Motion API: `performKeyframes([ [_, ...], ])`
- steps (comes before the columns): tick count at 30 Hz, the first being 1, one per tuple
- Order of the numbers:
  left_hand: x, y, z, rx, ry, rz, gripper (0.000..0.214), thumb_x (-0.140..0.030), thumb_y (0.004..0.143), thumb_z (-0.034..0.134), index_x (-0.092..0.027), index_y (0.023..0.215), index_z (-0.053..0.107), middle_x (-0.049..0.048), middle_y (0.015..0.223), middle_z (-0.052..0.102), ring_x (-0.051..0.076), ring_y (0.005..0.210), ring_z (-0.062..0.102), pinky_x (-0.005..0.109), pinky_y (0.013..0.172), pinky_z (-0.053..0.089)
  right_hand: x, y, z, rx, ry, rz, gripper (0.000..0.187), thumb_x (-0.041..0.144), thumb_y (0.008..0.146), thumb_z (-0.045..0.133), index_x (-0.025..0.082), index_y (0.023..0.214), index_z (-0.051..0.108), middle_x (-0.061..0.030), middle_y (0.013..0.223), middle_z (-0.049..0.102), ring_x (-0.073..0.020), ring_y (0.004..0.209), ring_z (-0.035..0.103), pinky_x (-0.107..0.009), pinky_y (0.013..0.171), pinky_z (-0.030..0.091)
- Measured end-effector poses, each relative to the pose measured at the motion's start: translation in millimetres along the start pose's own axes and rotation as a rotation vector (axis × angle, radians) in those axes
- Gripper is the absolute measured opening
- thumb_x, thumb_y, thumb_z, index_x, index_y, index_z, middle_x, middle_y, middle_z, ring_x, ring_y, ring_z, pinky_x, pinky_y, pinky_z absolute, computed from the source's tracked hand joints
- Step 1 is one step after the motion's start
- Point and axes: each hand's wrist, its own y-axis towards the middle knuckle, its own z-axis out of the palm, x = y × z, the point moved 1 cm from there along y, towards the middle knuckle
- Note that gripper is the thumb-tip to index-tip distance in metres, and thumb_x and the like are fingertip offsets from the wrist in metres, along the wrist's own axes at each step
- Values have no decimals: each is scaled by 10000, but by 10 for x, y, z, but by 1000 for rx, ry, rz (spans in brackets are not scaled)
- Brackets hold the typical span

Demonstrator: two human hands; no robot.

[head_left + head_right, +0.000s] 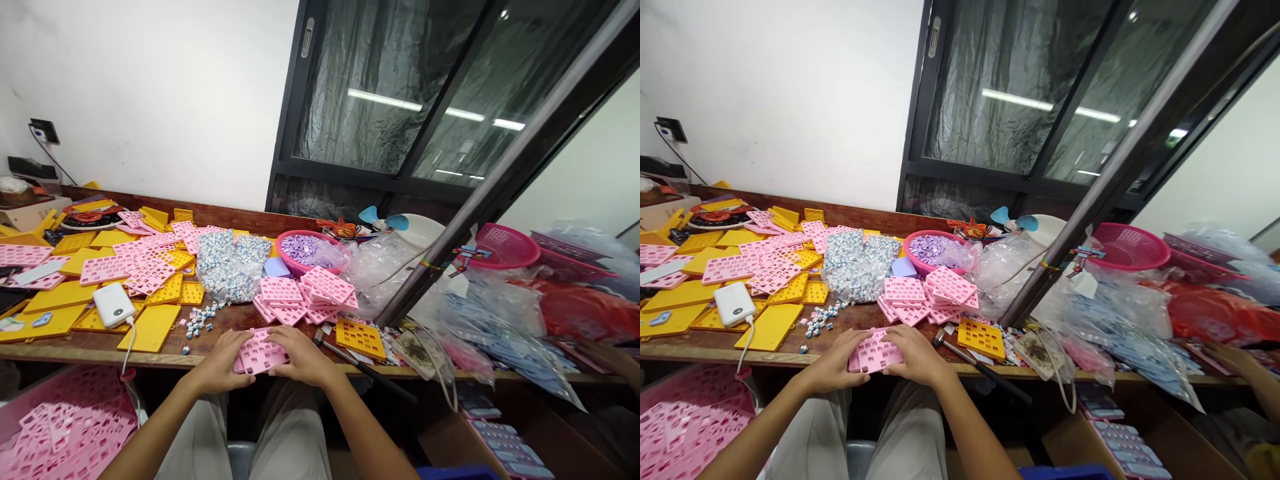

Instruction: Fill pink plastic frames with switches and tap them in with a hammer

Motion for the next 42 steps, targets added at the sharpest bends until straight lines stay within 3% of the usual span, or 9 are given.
performKeyframes([
  [3, 15, -7, -55, -6, -99, 10, 935, -317, 681, 795, -266, 1521, 387, 119, 1516, 460, 350, 1402, 405, 523, 1191, 318, -76, 105, -22, 128, -3, -25, 987, 465, 664, 890, 219, 1516, 456, -143, 1524, 478, -354, 1409, 418, -481, 1189, 309],
  [5, 51, -18, -126, -20, -162, -2, 934, -288, 669, 790, -258, 1512, 390, 119, 1511, 458, 338, 1399, 417, 498, 1186, 338, -132, 162, -7, 170, 1, -13, 1074, 467, 637, 895, 216, 1553, 395, -150, 1542, 456, -358, 1410, 418, -478, 1185, 313],
  [13, 184, -61, -182, -42, -150, -39, 915, -304, 683, 791, -246, 1508, 400, 129, 1523, 456, 339, 1409, 424, 503, 1196, 336, -276, 428, 45, 257, -5, 3, 1070, 319, 591, 889, 181, 1540, 414, -175, 1514, 480, -357, 1368, 465, -452, 1152, 352],
  [22, 126, -96, -173, -93, -130, -47, 938, -335, 674, 816, -248, 1513, 406, 119, 1544, 462, 338, 1394, 467, 474, 1184, 374, -401, 621, -90, 361, 87, -8, 1054, 279, 581, 879, 183, 1529, 430, -157, 1518, 490, -341, 1361, 493, -431, 1149, 360],
  [42, 132, -121, -152, -101, -133, -22, 951, -342, 667, 822, -245, 1509, 390, 124, 1544, 445, 326, 1409, 440, 467, 1194, 353, -548, 746, 2, 458, 173, -14, 1099, 364, 570, 918, 217, 1540, 423, -135, 1537, 473, -333, 1394, 460, -433, 1176, 329],
])
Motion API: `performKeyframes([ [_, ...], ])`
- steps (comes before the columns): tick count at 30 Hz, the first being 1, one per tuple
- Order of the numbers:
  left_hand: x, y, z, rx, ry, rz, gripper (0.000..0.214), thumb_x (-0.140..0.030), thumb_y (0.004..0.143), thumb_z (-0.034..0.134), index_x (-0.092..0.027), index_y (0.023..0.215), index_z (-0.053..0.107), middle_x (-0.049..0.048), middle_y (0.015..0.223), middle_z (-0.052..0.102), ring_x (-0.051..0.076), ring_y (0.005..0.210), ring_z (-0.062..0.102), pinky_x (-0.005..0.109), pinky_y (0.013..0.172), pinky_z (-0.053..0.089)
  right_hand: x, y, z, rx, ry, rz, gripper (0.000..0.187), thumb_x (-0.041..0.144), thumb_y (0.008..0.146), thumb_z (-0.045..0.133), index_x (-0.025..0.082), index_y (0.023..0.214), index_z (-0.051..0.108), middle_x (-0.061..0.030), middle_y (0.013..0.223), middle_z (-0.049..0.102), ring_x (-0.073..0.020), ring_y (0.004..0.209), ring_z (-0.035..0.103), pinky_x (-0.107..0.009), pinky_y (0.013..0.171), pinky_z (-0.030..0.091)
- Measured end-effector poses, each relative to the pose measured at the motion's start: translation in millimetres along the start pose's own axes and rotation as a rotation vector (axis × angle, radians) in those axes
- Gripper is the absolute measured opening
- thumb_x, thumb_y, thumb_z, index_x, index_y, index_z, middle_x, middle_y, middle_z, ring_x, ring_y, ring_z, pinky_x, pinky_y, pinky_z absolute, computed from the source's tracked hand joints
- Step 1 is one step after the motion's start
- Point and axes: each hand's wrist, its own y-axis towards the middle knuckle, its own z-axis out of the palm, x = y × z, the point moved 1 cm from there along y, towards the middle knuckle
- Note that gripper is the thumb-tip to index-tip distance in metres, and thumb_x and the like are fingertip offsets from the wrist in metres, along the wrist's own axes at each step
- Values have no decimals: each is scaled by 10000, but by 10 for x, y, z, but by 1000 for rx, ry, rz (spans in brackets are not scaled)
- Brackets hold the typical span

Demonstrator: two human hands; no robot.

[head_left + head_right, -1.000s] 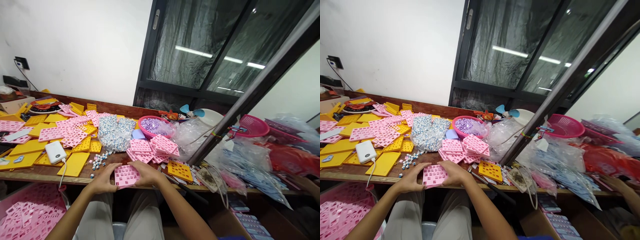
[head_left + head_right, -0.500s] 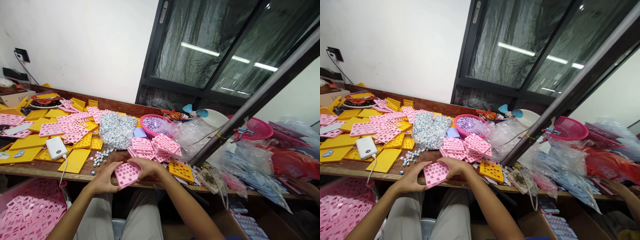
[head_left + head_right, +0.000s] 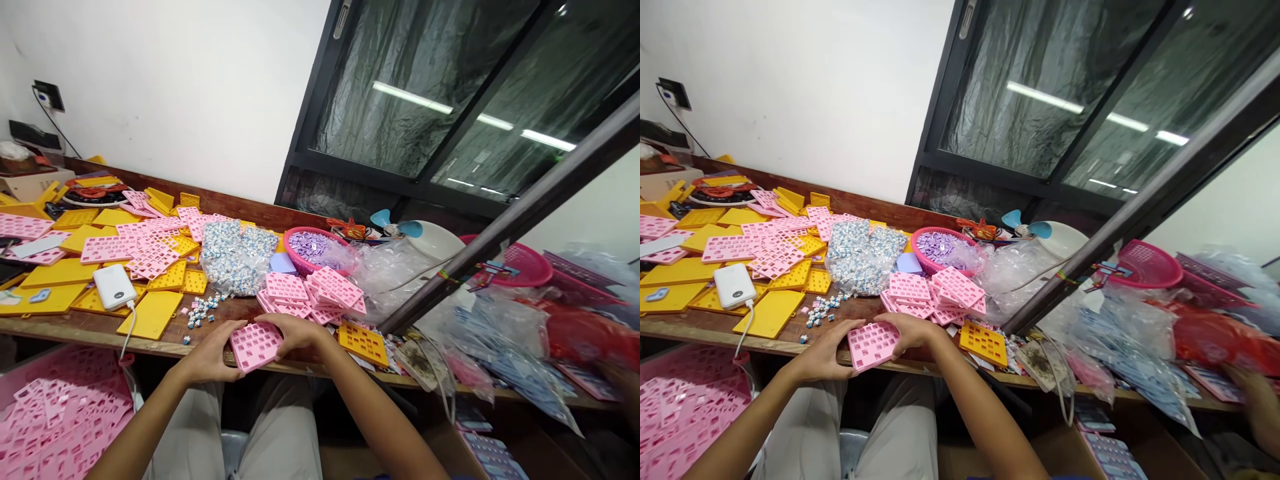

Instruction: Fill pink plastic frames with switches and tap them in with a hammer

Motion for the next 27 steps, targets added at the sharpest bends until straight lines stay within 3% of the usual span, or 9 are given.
performKeyframes([
  [7, 26, 12, 22, 14, -3, 8, 992, -413, 680, 830, -252, 1539, 360, 122, 1539, 443, 340, 1412, 432, 470, 1192, 356, 104, 64, 38, 52, -126, -82, 1079, 424, 602, 899, 212, 1546, 422, -137, 1504, 473, -350, 1348, 480, -441, 1153, 342],
  [11, 51, 5, 50, 11, 25, -12, 951, -445, 715, 810, -247, 1533, 367, 130, 1532, 450, 338, 1405, 436, 476, 1187, 356, 225, 86, 106, -4, -242, -64, 1078, 489, 601, 897, 195, 1533, 444, -152, 1452, 510, -348, 1303, 506, -421, 1110, 385],
  [21, -40, 52, 72, -22, 136, 69, 797, -449, 743, 780, -231, 1443, 468, 113, 1411, 547, 321, 1307, 485, 454, 1131, 401, 333, 91, 341, -112, -353, -33, 998, 591, 677, 836, 190, 1513, 467, -161, 1473, 523, -358, 1327, 493, -452, 1137, 345],
  [24, -19, 69, 50, 16, 185, 73, 778, -424, 748, 754, -210, 1442, 474, 122, 1427, 544, 321, 1315, 486, 459, 1142, 392, 431, 78, 414, -117, -363, 13, 1019, 613, 694, 817, 181, 1535, 435, -173, 1514, 484, -373, 1372, 449, -477, 1161, 311],
  [27, 81, 71, -13, 57, 284, 97, 789, -368, 731, 730, -196, 1459, 477, 129, 1473, 524, 329, 1360, 467, 478, 1178, 353, 526, -162, 453, -199, -310, 22, 1057, 644, 727, 786, 179, 1574, 358, -170, 1601, 371, -360, 1454, 352, -475, 1211, 247],
])
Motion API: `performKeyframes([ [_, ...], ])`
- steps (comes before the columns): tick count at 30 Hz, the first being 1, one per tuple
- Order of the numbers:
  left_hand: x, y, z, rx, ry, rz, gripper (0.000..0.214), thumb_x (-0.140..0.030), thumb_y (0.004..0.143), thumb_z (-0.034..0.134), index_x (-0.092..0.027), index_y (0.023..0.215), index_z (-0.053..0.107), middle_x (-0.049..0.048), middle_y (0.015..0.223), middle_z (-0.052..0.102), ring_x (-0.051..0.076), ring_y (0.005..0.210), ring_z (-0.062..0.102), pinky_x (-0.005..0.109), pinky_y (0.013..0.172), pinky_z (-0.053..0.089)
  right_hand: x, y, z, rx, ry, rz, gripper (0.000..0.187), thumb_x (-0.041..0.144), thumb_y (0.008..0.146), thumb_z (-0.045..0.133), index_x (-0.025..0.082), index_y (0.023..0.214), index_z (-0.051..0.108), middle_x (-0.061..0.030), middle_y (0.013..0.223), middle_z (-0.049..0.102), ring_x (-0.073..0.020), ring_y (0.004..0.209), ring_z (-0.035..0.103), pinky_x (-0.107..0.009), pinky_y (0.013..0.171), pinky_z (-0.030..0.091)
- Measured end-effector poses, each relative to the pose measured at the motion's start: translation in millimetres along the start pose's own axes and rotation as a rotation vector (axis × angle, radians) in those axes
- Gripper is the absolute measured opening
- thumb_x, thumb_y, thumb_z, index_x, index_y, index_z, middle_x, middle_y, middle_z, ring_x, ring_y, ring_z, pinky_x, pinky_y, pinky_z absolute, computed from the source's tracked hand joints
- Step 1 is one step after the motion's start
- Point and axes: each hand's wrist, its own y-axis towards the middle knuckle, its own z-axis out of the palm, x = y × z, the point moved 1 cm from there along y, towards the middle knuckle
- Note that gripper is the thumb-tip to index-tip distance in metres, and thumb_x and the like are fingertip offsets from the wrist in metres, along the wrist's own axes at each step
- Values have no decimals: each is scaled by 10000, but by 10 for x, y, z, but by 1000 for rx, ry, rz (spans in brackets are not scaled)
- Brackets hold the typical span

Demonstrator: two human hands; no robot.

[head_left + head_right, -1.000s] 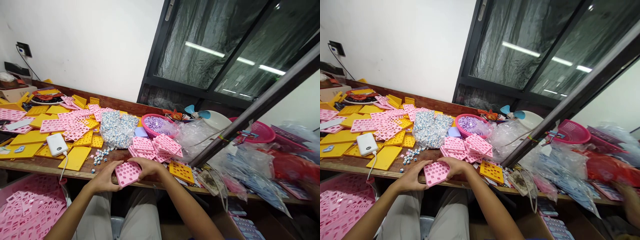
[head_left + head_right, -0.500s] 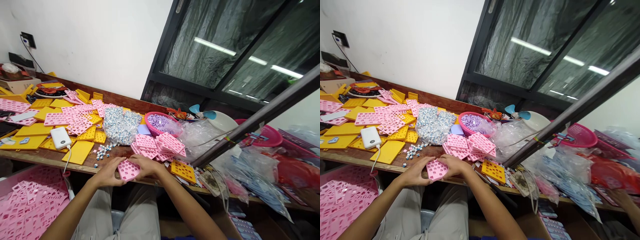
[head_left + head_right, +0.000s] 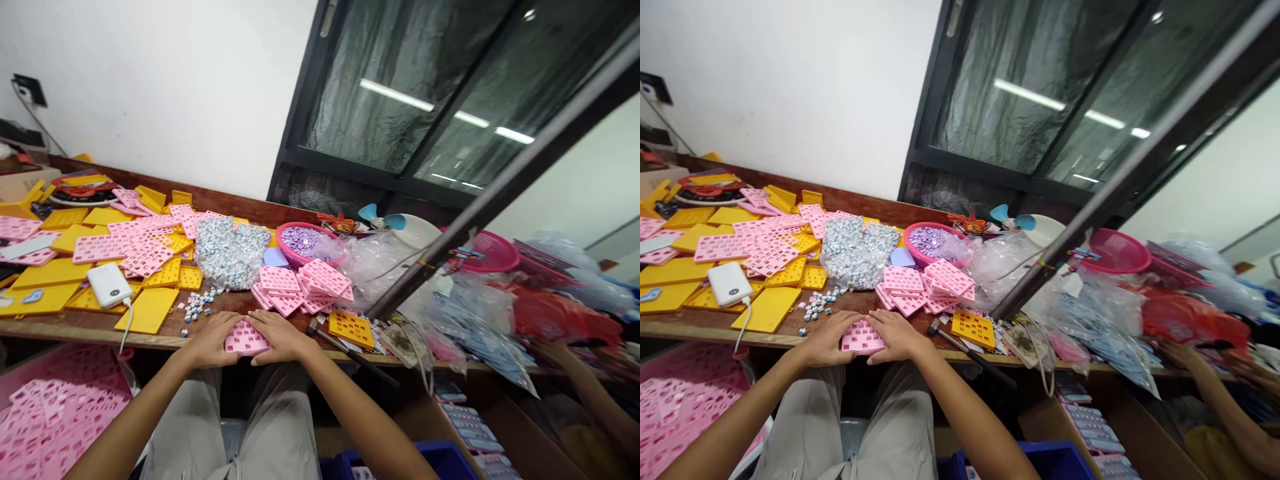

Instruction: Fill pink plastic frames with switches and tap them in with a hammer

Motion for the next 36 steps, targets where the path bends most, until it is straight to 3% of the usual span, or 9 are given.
performKeyframes([
  [4, 194, -36, -1, -15, 185, 3, 684, -408, 830, 643, -210, 1469, 506, 119, 1577, 442, 335, 1473, 363, 525, 1246, 223, -193, -894, -84, -435, 38, 305, 567, 606, 887, 651, 264, 1339, 628, -77, 1404, 608, -261, 1269, 568, -352, 1098, 423],
  [7, 249, -41, 99, -65, 232, -66, 637, -542, 930, 533, -188, 1459, 518, 132, 1589, 429, 322, 1482, 365, 523, 1240, 247, -513, -1766, -2, -607, -56, 579, 457, 529, 976, 495, 165, 1165, 695, -168, 1147, 708, -329, 1084, 652, -466, 978, 483],
  [10, 231, -2, 224, -124, 270, -97, 609, -569, 983, 439, -154, 1414, 550, 156, 1559, 466, 305, 1464, 402, 501, 1230, 281, -754, -2375, 223, -569, -331, 799, 432, 471, 893, 602, 182, 1207, 670, -161, 1199, 695, -357, 1151, 624, -477, 977, 470],
  [13, 228, 37, 296, -155, 338, -99, 605, -543, 985, 430, -123, 1400, 559, 172, 1579, 431, 302, 1486, 363, 477, 1237, 271, -769, -2590, 466, -491, -442, 858, 349, 285, 914, 524, 188, 1220, 660, -139, 1169, 703, -318, 1086, 654, -435, 944, 474],
  [16, 262, 31, 294, -166, 379, -126, 626, -502, 958, 471, -135, 1463, 512, 158, 1588, 423, 311, 1497, 340, 476, 1237, 261, -621, -2601, 575, -492, -321, 890, 365, 253, 962, 416, 199, 1226, 663, -122, 1142, 715, -279, 973, 696, -370, 848, 505],
  [20, 292, -15, 227, -116, 408, -133, 623, -419, 938, 504, -261, 1538, 442, 87, 1600, 423, 304, 1501, 332, 494, 1239, 236, -327, -2490, 498, -437, 134, 707, 388, 452, 1018, 418, 223, 1170, 692, -72, 1042, 740, -257, 938, 694, -328, 822, 529],
  [25, 269, -46, 196, -107, 425, -128, 607, -524, 989, 440, -255, 1534, 457, 104, 1613, 398, 315, 1512, 310, 492, 1240, 231, 44, -1911, 295, -472, 432, 514, 434, 543, 1014, 466, 202, 1138, 704, -66, 1036, 732, -262, 1012, 671, -360, 940, 511],
  [30, 251, -29, 234, -138, 440, -134, 635, -610, 1003, 375, -244, 1507, 498, 111, 1589, 436, 322, 1501, 330, 497, 1225, 265, 144, -1228, 282, -556, 259, 538, 444, 520, 1044, 379, 191, 1119, 667, -92, 963, 729, -258, 923, 681, -345, 858, 503],
  [36, 253, -12, 237, -127, 453, -140, 637, -605, 1004, 371, -236, 1508, 498, 126, 1583, 441, 336, 1491, 345, 495, 1223, 262, 35, -1115, 355, -428, 61, 630, 398, 468, 1057, 340, 214, 1110, 642, -84, 922, 733, -261, 896, 706, -297, 752, 463],
])
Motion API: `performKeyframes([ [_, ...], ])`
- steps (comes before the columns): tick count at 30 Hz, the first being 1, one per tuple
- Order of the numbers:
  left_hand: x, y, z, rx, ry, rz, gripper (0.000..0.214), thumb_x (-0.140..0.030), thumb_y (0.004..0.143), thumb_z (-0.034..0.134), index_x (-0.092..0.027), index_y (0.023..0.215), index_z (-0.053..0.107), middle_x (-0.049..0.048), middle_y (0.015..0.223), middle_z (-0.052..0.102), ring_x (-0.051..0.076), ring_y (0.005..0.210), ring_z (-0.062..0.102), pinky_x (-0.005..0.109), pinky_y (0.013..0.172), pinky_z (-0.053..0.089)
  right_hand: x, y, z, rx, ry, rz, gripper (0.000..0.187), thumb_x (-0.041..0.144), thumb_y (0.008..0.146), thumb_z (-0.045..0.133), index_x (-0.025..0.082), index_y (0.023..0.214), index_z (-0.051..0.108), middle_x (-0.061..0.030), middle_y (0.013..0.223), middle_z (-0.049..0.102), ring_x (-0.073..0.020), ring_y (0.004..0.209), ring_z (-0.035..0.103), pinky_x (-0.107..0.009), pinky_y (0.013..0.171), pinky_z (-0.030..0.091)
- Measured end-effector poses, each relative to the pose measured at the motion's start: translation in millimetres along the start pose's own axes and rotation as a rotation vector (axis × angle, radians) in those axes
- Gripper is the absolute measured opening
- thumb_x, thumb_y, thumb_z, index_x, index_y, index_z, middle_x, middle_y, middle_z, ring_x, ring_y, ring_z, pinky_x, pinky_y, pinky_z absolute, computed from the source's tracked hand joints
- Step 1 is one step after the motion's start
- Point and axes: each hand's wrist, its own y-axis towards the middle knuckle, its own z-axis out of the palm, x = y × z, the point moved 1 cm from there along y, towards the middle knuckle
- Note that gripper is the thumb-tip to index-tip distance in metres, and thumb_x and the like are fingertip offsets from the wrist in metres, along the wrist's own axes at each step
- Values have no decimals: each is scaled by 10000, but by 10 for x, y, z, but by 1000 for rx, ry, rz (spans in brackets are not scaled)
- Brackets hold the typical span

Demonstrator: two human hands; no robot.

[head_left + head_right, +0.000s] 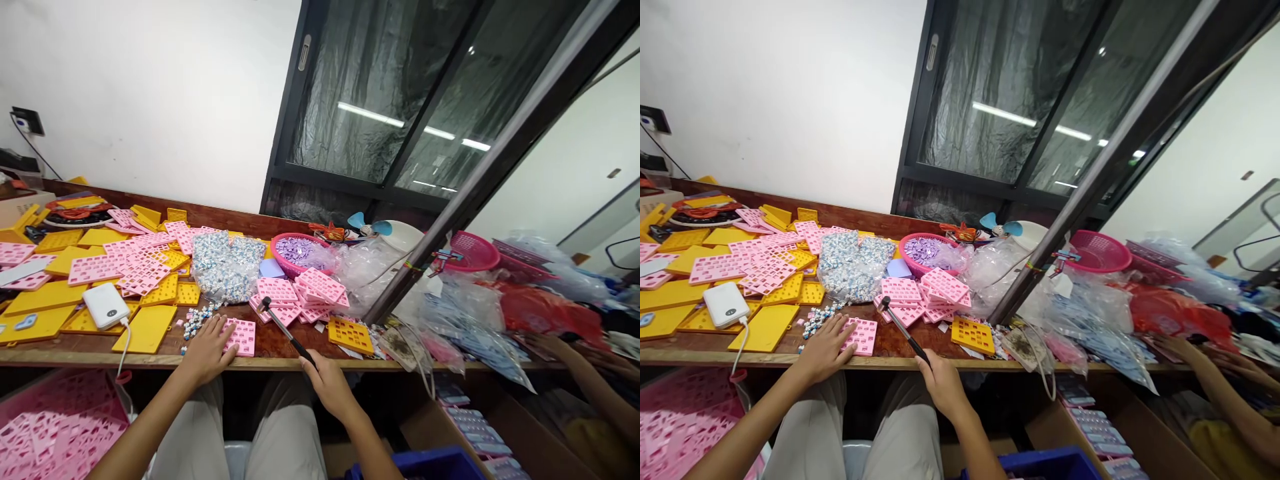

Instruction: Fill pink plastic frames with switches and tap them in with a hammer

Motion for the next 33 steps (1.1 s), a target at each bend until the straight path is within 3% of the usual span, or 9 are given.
performKeyframes([
  [4, -3, -6, -5, -2, -6, 2, 634, -600, 1005, 373, -237, 1510, 494, 124, 1584, 440, 338, 1490, 345, 502, 1223, 254, -29, -24, -5, 7, -127, 29, 353, 438, 1046, 370, 221, 1080, 646, -85, 905, 739, -269, 882, 714, -288, 706, 431],
  [8, -24, -5, -27, 13, -12, -4, 636, -600, 1005, 369, -232, 1508, 497, 130, 1580, 444, 342, 1485, 350, 501, 1224, 248, 6, -18, 21, -40, -51, -3, 394, 451, 1066, 311, 218, 1111, 625, -78, 918, 739, -253, 886, 714, -281, 710, 427],
  [14, -27, -14, -48, 23, -29, -15, 646, -606, 1007, 350, -228, 1511, 493, 126, 1594, 423, 343, 1499, 324, 497, 1228, 243, 111, 67, 27, 16, -146, -43, 338, 416, 1071, 348, 213, 1090, 617, -80, 920, 741, -257, 897, 716, -274, 707, 401],
  [17, -20, -21, -32, 0, -47, -14, 647, -612, 1006, 348, -240, 1519, 479, 113, 1600, 418, 334, 1500, 321, 503, 1229, 234, 95, 70, -5, 23, -188, 9, 309, 406, 1061, 388, 202, 1034, 617, -80, 861, 734, -258, 836, 716, -272, 680, 391],
  [22, -19, -8, -18, 36, -44, -34, 656, -616, 1004, 353, -234, 1523, 475, 123, 1607, 403, 342, 1504, 314, 500, 1230, 229, 24, -71, -46, -85, 47, -32, 436, 479, 1081, 278, 208, 1022, 614, -51, 835, 718, -223, 792, 694, -268, 700, 436],
  [26, -37, 9, -39, 56, -41, -40, 658, -617, 1004, 354, -233, 1525, 472, 122, 1617, 386, 349, 1509, 304, 503, 1232, 221, 1, -210, -22, -1, -59, -17, 395, 475, 1051, 360, 223, 1118, 656, -82, 924, 755, -261, 869, 721, -290, 723, 458],
  [29, -50, 17, -42, 70, -29, -40, 666, -622, 1002, 353, -229, 1528, 468, 137, 1610, 393, 355, 1509, 303, 512, 1227, 231, -2, -274, -9, -9, -51, -28, 402, 447, 1063, 333, 246, 1230, 639, -85, 1035, 761, -266, 959, 725, -299, 765, 469],
  [33, -57, 39, -5, 59, -29, -39, 675, -630, 1000, 346, -224, 1524, 473, 142, 1603, 404, 357, 1505, 311, 516, 1223, 235, -2, -342, -39, 21, -94, 5, 395, 455, 1043, 380, 207, 1123, 677, -98, 906, 761, -289, 851, 735, -314, 710, 475],
])
